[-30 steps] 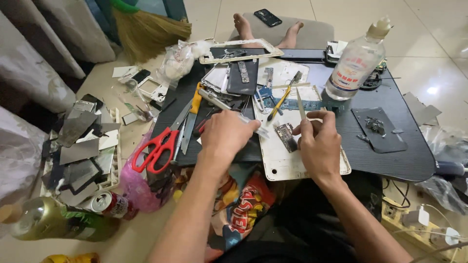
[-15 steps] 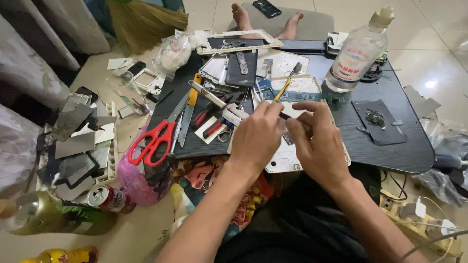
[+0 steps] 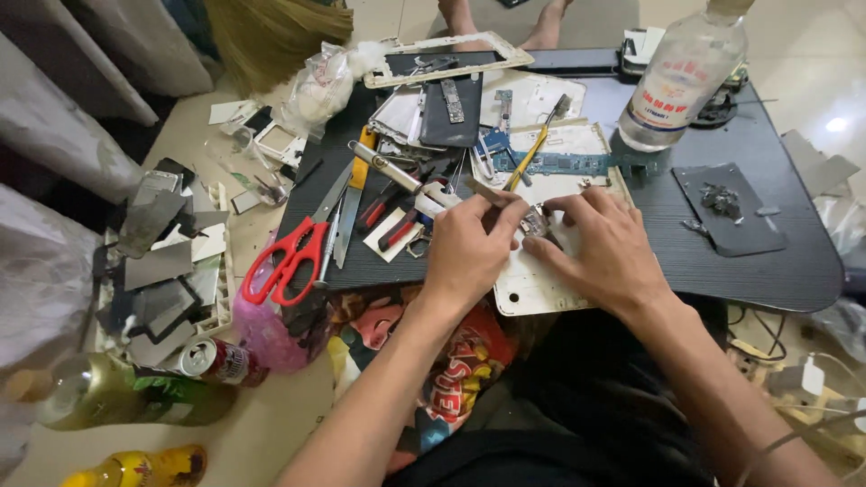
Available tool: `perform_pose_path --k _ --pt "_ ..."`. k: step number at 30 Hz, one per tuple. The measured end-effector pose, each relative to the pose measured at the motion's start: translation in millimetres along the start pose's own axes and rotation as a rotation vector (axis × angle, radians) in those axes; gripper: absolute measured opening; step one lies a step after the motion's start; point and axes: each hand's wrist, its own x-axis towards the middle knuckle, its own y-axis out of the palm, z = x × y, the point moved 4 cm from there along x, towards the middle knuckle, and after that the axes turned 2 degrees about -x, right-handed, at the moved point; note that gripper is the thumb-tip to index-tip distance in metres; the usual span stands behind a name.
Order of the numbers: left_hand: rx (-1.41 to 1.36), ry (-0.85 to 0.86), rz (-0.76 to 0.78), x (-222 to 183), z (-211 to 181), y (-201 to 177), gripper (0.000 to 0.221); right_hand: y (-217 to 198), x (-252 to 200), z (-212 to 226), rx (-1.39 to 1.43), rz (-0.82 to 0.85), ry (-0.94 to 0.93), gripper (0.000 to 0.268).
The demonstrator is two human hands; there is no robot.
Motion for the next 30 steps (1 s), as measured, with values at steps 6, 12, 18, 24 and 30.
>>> perform_pose_path --k 6,12,18,24,30 --pt "0.069 0.164 0.013 10.8 15.3 9.8 0.015 3.3 2.9 -3.5 0.002 0.047 -0.011 0.052" --pt "0.117 0.104 0.049 11.8 5.0 7.5 0.021 5.9 5.5 -3.8 -0.042 0.053 -0.046 0.059" --pt "0.216 0.295 -0.024 -1.6 15.6 16.1 0.020 9.6 4.1 -0.4 -0.137 0.024 -0.069 0.051" --pt "0.179 0.321 0.025 2.1 21.8 15.2 0.019 14.1 0.5 7.1 -0.138 -0.027 -0.050 0.047" --pt "0.178 0.310 0.034 0.4 13.2 12.4 0.015 18.9 0.6 3.7 -0.111 -0.072 -0.079 0.044"
